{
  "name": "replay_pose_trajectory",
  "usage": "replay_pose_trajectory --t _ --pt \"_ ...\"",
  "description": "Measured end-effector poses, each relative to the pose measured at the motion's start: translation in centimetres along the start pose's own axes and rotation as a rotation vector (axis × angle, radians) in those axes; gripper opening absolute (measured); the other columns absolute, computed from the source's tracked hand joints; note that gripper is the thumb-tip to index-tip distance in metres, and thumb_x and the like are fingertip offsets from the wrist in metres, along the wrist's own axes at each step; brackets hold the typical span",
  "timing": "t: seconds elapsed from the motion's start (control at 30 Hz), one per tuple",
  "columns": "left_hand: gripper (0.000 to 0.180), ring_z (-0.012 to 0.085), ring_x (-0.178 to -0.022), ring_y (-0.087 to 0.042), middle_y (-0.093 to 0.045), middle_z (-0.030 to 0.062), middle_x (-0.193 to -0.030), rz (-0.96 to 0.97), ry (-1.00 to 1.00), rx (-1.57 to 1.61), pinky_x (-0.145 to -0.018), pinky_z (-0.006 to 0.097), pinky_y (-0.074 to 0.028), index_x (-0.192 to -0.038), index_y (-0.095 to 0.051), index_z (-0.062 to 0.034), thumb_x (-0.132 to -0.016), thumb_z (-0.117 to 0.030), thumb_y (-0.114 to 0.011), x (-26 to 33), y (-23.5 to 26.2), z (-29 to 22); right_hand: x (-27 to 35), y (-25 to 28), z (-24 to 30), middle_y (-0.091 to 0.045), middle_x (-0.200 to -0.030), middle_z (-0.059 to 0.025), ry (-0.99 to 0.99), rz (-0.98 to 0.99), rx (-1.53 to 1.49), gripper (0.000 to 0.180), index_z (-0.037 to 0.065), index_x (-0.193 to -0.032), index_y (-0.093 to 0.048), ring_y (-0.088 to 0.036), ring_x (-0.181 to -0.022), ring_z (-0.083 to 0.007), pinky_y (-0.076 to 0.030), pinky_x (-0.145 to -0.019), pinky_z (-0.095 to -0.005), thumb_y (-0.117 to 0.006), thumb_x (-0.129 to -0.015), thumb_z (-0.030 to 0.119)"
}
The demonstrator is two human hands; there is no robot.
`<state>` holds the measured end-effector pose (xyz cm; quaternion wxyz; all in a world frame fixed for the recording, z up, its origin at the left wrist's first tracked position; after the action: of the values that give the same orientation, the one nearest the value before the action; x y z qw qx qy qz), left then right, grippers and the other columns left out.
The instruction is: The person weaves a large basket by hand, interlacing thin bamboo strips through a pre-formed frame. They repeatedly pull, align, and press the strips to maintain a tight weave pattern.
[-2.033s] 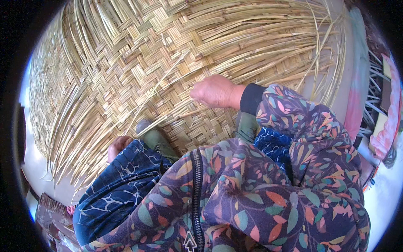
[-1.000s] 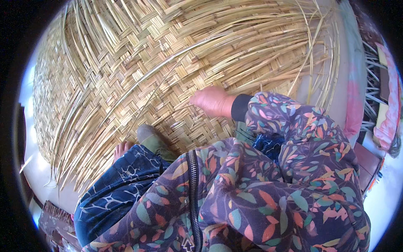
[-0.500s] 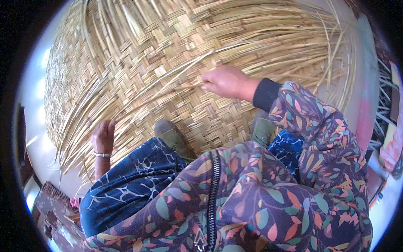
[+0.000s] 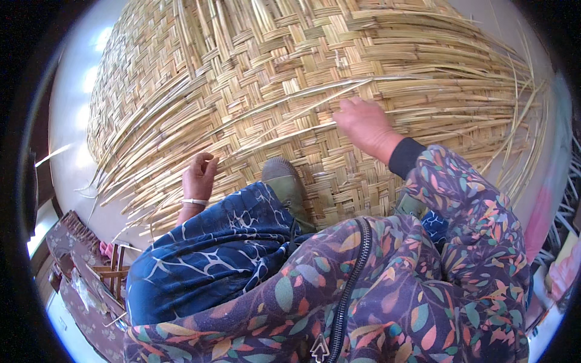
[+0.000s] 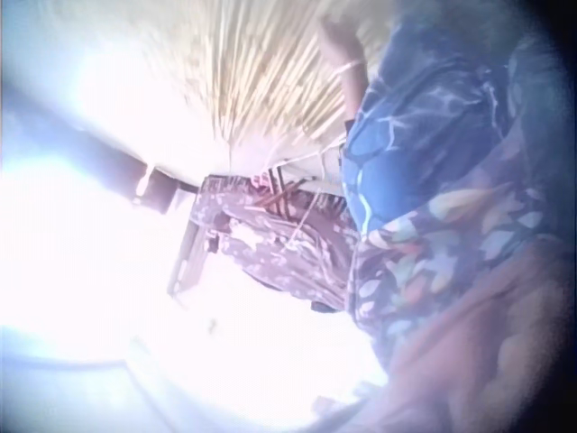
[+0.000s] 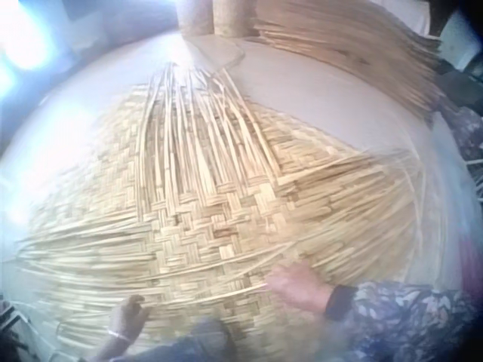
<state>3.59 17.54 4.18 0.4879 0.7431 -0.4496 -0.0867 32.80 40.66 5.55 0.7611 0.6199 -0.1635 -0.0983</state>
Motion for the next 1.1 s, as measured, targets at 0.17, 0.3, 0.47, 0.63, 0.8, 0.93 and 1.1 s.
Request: replay_pose_trajectory --t 0.17,0.3,0.47,0.63,0.8,0.93,1.1 --pt "0.021 0.0261 -0.081 -0.054 -0.055 0.0076 -0.086 -0.012 -0.152 -0.285 -0.067 0.037 -0.045 -0.090 -0.062 -0.0121 -0.073 -0.023 -0.066 0.7 -0.1 -0.7 -0.3 1.6 -0.1 -0.052 -0.082 -0.0072 0.030 -0.100 -0.039 0.017 0.009 -0.085 -0.053 -0.055 -0.082 -0.0260 -0.044 -0.069 -0.0375 -0.054 -0.069 0.005" --pt "0.006 0.0271 -0.079 -0.050 -0.050 0.0067 -0.078 -0.238 -0.357 -0.495 -0.069 0.038 -0.042 -0.071 -0.058 -0.0124 -0.070 -0.017 -0.062 -0.1 0.9 -0.9 -0.6 2.7 0.5 -0.054 -0.087 -0.0098 0.059 -0.079 -0.059 0.023 0.007 -0.092 -0.051 -0.054 -0.082 -0.0286 -0.042 -0.072 -0.0416 -0.055 -0.069 0.008" --pt "0.015 0.0240 -0.081 -0.055 -0.057 0.0028 -0.085 -0.390 -0.472 -0.443 -0.074 0.036 -0.043 -0.084 -0.058 -0.0145 -0.072 -0.018 -0.067 -0.9 3.7 -2.8 -0.5 4.7 0.5 -0.057 -0.101 -0.0140 -0.082 0.097 -0.461 0.035 0.004 -0.106 -0.051 -0.055 -0.088 -0.0305 -0.043 -0.077 -0.0390 -0.062 -0.077 0.022" --pt "0.017 0.0228 -0.082 -0.056 -0.059 0.0021 -0.085 -0.458 -0.503 -0.412 -0.076 0.036 -0.042 -0.088 -0.060 -0.0155 -0.073 -0.018 -0.067 -0.8 4.5 -3.2 -1.2 4.1 -1.4 -0.058 -0.089 -0.0126 -0.259 0.168 -0.735 0.032 0.004 -0.099 -0.055 -0.054 -0.076 -0.0282 -0.045 -0.068 -0.0338 -0.064 -0.079 0.028" --pt "0.015 0.0206 -0.082 -0.055 -0.058 0.0012 -0.082 -0.455 -0.555 -0.379 -0.077 0.037 -0.041 -0.088 -0.058 -0.0146 -0.075 -0.018 -0.064 -1.8 4.0 -3.7 -1.4 7.0 -1.6 -0.055 -0.080 -0.0117 -0.115 -0.076 -0.440 0.024 0.004 -0.087 -0.057 -0.054 -0.075 -0.0288 -0.043 -0.065 -0.0360 -0.062 -0.080 0.026" --pt "0.013 0.0251 -0.084 -0.057 -0.060 0.0041 -0.088 -0.199 -0.543 -0.408 -0.073 0.038 -0.043 -0.095 -0.058 -0.0156 -0.082 -0.018 -0.057 -2.9 3.0 -2.2 -1.4 7.3 -2.7 -0.054 -0.075 -0.0090 0.022 -0.135 -0.268 0.017 0.008 -0.085 -0.059 -0.054 -0.073 -0.0274 -0.044 -0.066 -0.0381 -0.057 -0.083 0.024" --pt "0.021 0.0327 -0.089 -0.059 -0.063 0.0146 -0.097 -0.052 -0.454 -0.188 -0.076 0.038 -0.047 -0.105 -0.060 -0.0096 -0.088 -0.020 -0.052 -3.8 3.5 -1.1 -2.7 9.4 -2.3 -0.054 -0.070 -0.0034 0.168 -0.279 0.052 0.011 0.012 -0.079 -0.057 -0.056 -0.069 -0.0205 -0.047 -0.061 -0.0319 -0.056 -0.082 0.022"
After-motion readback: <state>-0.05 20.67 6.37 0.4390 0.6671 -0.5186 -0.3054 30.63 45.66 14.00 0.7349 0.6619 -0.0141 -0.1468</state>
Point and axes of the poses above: each hand's wrist, its own x-axis away from the middle knuckle, its own y-axis out of the back of the hand, z = x × y, the point moved 3 cm from there along -x, towards the middle knuckle
